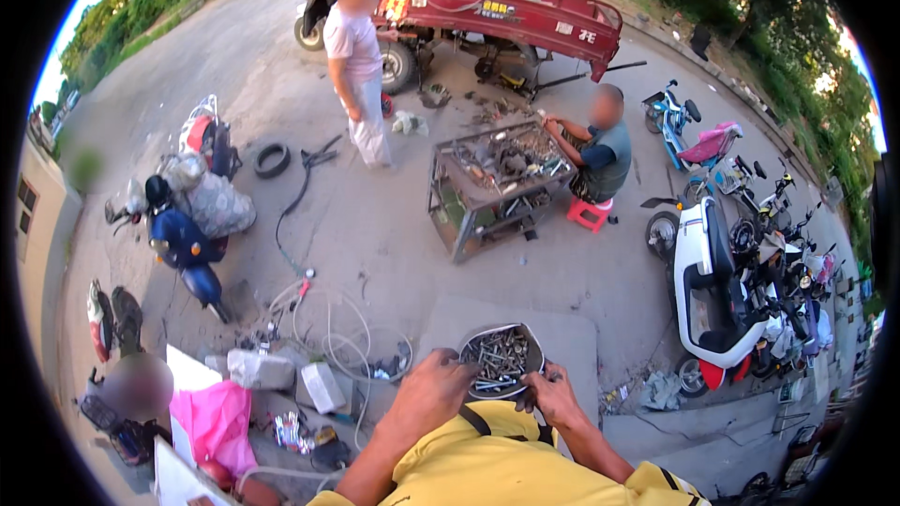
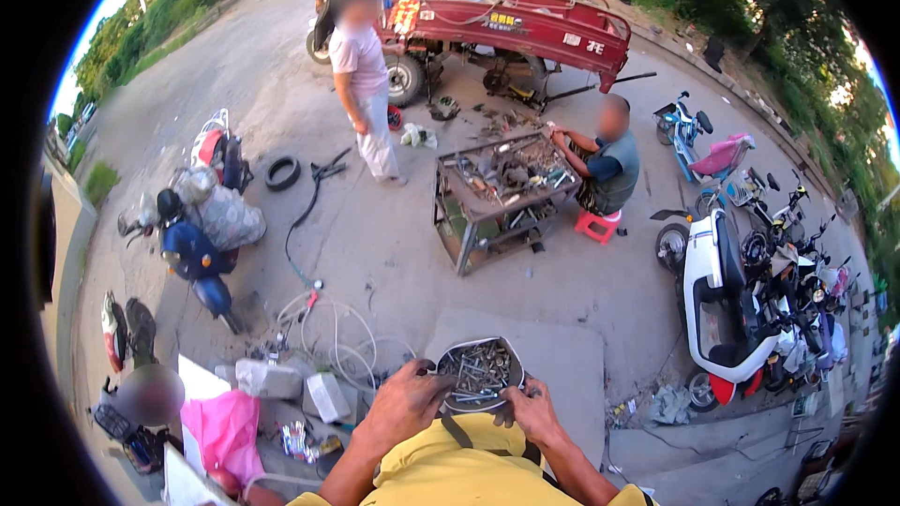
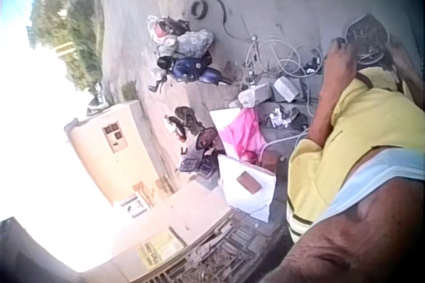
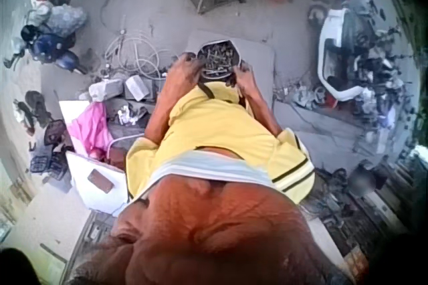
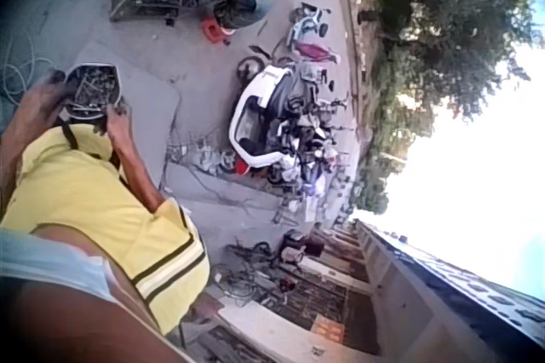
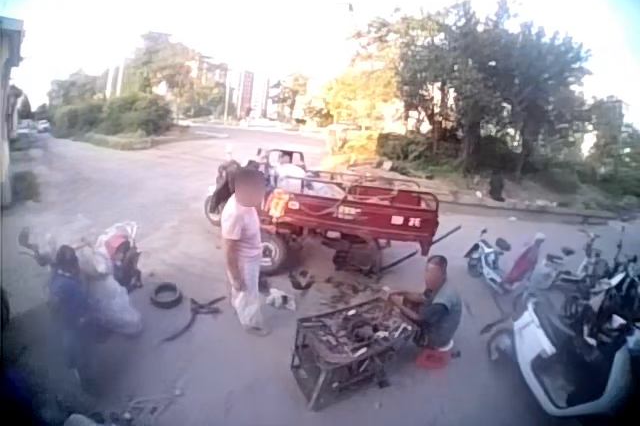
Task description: The person works on the drum brake assembly of a vehicle by removing and replacing small metal components with their hands and a screwdriver.
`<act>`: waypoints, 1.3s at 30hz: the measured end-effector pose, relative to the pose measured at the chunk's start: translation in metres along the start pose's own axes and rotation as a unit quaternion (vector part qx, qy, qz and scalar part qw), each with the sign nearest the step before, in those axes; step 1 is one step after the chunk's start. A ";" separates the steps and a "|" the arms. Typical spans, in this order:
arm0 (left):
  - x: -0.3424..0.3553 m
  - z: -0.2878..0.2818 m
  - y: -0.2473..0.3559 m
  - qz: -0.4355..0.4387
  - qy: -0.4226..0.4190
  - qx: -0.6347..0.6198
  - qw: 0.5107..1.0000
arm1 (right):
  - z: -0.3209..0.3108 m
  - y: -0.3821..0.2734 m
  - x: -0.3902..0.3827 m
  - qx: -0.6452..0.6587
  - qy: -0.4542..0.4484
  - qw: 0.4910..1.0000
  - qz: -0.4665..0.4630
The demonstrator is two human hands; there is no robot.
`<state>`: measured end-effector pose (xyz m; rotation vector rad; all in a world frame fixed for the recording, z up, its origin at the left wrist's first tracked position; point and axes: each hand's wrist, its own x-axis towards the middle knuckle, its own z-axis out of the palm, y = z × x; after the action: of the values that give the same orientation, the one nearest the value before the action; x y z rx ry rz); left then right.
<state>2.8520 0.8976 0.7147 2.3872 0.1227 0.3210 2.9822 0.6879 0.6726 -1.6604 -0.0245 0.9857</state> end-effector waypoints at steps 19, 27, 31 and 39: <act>0.204 -0.099 -0.365 -0.036 0.119 0.066 0.990 | 0.213 -0.113 0.410 -0.031 -0.086 0.995 -0.036; 0.330 -0.148 -0.458 0.032 -0.017 0.030 0.999 | 0.248 -0.145 0.515 0.071 -0.031 0.996 -0.040; 0.444 -0.160 -0.527 0.069 -0.103 0.091 0.988 | 0.251 -0.195 0.617 0.078 0.018 0.996 -0.047; 0.557 -0.189 -0.627 -0.021 -0.068 0.066 0.995 | 0.278 -0.288 0.781 -0.101 0.039 0.975 -0.192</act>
<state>3.3403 1.5834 0.5375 2.5244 0.1351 0.1342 3.4524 1.3954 0.4522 -1.7918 -0.3912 0.6378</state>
